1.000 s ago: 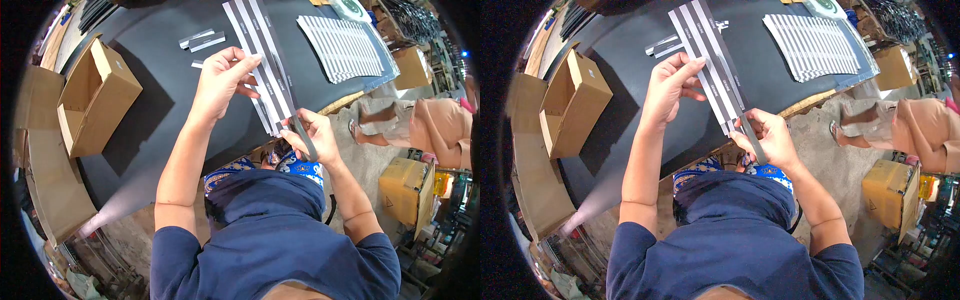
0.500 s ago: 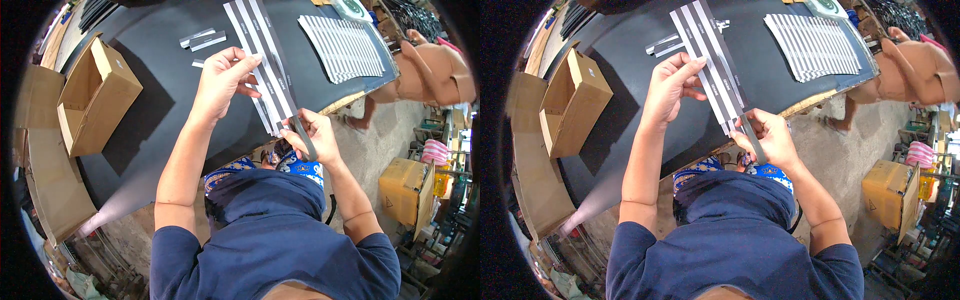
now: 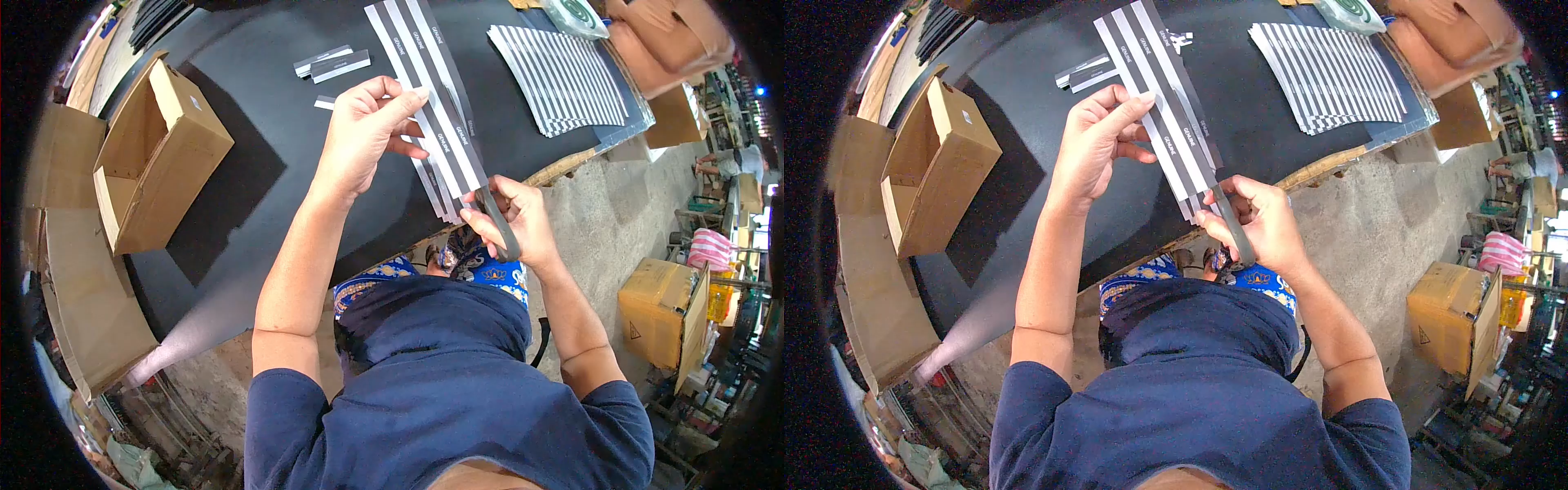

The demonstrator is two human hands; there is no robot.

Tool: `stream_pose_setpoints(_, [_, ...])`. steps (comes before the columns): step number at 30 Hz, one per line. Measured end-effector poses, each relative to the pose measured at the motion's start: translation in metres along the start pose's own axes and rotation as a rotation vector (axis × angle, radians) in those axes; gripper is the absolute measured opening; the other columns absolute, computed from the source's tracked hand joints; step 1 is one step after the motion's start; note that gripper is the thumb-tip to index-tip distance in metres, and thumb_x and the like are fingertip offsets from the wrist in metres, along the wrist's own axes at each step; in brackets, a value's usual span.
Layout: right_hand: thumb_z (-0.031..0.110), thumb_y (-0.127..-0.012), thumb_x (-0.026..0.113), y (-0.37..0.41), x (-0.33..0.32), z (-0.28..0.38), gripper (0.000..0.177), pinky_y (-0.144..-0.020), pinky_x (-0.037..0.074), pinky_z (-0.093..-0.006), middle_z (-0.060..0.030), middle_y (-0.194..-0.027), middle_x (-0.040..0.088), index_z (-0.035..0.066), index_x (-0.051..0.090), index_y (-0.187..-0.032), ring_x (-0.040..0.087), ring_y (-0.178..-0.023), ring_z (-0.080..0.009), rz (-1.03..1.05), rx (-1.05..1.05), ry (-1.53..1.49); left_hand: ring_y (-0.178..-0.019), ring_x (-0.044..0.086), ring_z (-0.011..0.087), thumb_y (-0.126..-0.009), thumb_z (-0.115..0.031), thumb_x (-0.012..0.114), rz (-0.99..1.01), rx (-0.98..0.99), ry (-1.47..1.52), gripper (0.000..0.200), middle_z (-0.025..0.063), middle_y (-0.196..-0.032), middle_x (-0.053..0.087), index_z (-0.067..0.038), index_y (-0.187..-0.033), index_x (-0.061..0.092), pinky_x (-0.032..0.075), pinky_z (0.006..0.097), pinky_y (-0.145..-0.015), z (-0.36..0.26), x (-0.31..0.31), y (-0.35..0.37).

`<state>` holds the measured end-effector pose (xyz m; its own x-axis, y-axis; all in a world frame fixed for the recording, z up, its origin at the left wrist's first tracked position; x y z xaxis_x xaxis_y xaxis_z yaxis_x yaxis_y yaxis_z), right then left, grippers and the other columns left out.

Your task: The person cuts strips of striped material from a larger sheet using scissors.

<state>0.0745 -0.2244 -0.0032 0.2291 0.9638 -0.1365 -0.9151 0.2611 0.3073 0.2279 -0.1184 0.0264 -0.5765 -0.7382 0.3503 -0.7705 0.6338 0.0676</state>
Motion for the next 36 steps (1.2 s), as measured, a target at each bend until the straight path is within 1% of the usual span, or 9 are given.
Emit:
stream_pose_setpoints(7, [0.008,-0.077,0.073,0.002,0.001,-0.004,0.023,-0.038,0.034,-0.0196,-0.0040,-0.062,0.061,-0.002,0.059,-0.092,0.047,-0.042,-0.0028,0.025,0.033,-0.048,-0.063,0.064,0.0111,-0.085,-0.020,0.066,-0.078,-0.007,-0.088,0.018,0.0080,-0.080,0.066,-0.003,-0.083,0.060,0.055,0.0239,-0.051,-0.007,-0.012,-0.002])
stream_pose_setpoints(11, [0.004,-0.079,0.068,0.003,0.006,-0.001,0.020,-0.038,0.038,-0.0191,-0.0038,-0.065,0.058,-0.006,0.057,-0.092,0.050,-0.043,-0.0052,0.076,0.030,-0.045,-0.063,0.065,0.0112,-0.084,-0.020,0.067,-0.067,0.072,-0.050,0.018,0.0071,-0.077,0.067,-0.003,-0.079,0.062,0.055,0.0255,-0.053,-0.009,-0.020,-0.005])
stream_pose_setpoints(13, [0.005,-0.079,0.069,0.003,0.007,-0.002,0.021,-0.038,0.039,-0.0194,-0.0038,-0.064,0.057,-0.006,0.057,-0.093,0.050,-0.042,-0.0058,0.082,0.039,-0.048,-0.061,0.064,0.0087,-0.085,-0.023,0.067,-0.090,0.073,-0.087,0.020,0.0035,-0.074,0.066,-0.008,-0.073,0.060,0.053,0.0227,-0.051,-0.008,-0.019,-0.004])
stream_pose_setpoints(15, [0.008,-0.077,0.072,0.002,0.009,-0.001,0.026,-0.037,0.038,-0.0197,-0.0070,-0.066,0.061,-0.004,0.058,-0.096,0.050,-0.044,-0.0048,0.102,0.051,-0.119,-0.061,0.064,0.0088,-0.085,-0.023,0.067,-0.078,0.058,-0.088,0.020,0.0037,-0.074,0.066,-0.008,-0.073,0.060,0.053,0.0226,-0.051,-0.004,-0.017,-0.004])
stream_pose_setpoints(19, [0.008,-0.077,0.072,-0.001,0.008,-0.001,0.027,-0.038,0.040,-0.0197,-0.0073,-0.067,0.061,-0.005,0.057,-0.096,0.052,-0.045,-0.0054,0.107,0.088,-0.105,-0.059,0.063,0.0089,-0.086,-0.023,0.066,-0.062,0.021,-0.111,0.020,0.0044,-0.073,0.066,-0.007,-0.076,0.060,0.052,0.0221,-0.050,0.004,-0.012,-0.005])
stream_pose_setpoints(22, [0.009,-0.079,0.068,-0.002,0.010,0.004,0.025,-0.038,0.041,-0.0217,-0.0060,-0.060,0.057,-0.004,0.055,-0.096,0.053,-0.042,-0.0096,0.117,0.069,-0.124,-0.056,0.062,0.0085,-0.086,-0.022,0.066,-0.042,0.018,-0.096,0.019,0.0052,-0.072,0.066,-0.006,-0.077,0.060,0.051,0.0218,-0.049,0.002,-0.008,-0.003])
stream_pose_setpoints(24, [0.004,-0.076,0.071,-0.005,0.008,0.000,0.027,-0.040,0.042,-0.0206,-0.0052,-0.067,0.060,-0.005,0.056,-0.097,0.053,-0.047,-0.0062,0.137,0.045,-0.166,-0.055,0.061,0.0084,-0.086,-0.022,0.066,-0.010,-0.014,-0.061,0.020,0.0057,-0.070,0.065,-0.006,-0.076,0.059,0.051,0.0215,-0.048,0.003,-0.004,-0.002])
stream_pose_setpoints(27, [0.000,-0.074,0.068,-0.009,0.008,-0.003,0.027,-0.043,0.044,-0.0210,-0.0056,-0.070,0.061,-0.005,0.056,-0.097,0.055,-0.051,-0.0065,0.159,0.047,-0.190,-0.055,0.061,0.0084,-0.085,-0.022,0.066,-0.014,-0.027,-0.065,0.021,0.0060,-0.070,0.065,-0.006,-0.075,0.058,0.051,0.0212,-0.047,0.004,0.000,0.000])
stream_pose_setpoints(36, [0.000,-0.072,0.071,-0.011,0.006,0.001,0.031,-0.042,0.043,-0.0198,-0.0085,-0.076,0.063,-0.006,0.055,-0.097,0.054,-0.049,-0.0063,0.130,-0.005,-0.204,-0.056,0.061,0.0086,-0.086,-0.022,0.065,-0.007,-0.031,-0.017,0.022,0.0071,-0.071,0.065,-0.006,-0.073,0.058,0.052,0.0213,-0.048,0.007,0.003,0.001])
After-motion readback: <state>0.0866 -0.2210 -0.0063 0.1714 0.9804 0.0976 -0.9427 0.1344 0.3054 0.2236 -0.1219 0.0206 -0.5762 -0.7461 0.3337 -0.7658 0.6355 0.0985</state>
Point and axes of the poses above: each hand's wrist, its own y-axis away from the middle knuckle, its own x-axis out of the palm, z = x × y, the point moved 10 cm from there along -y, towards the middle knuckle
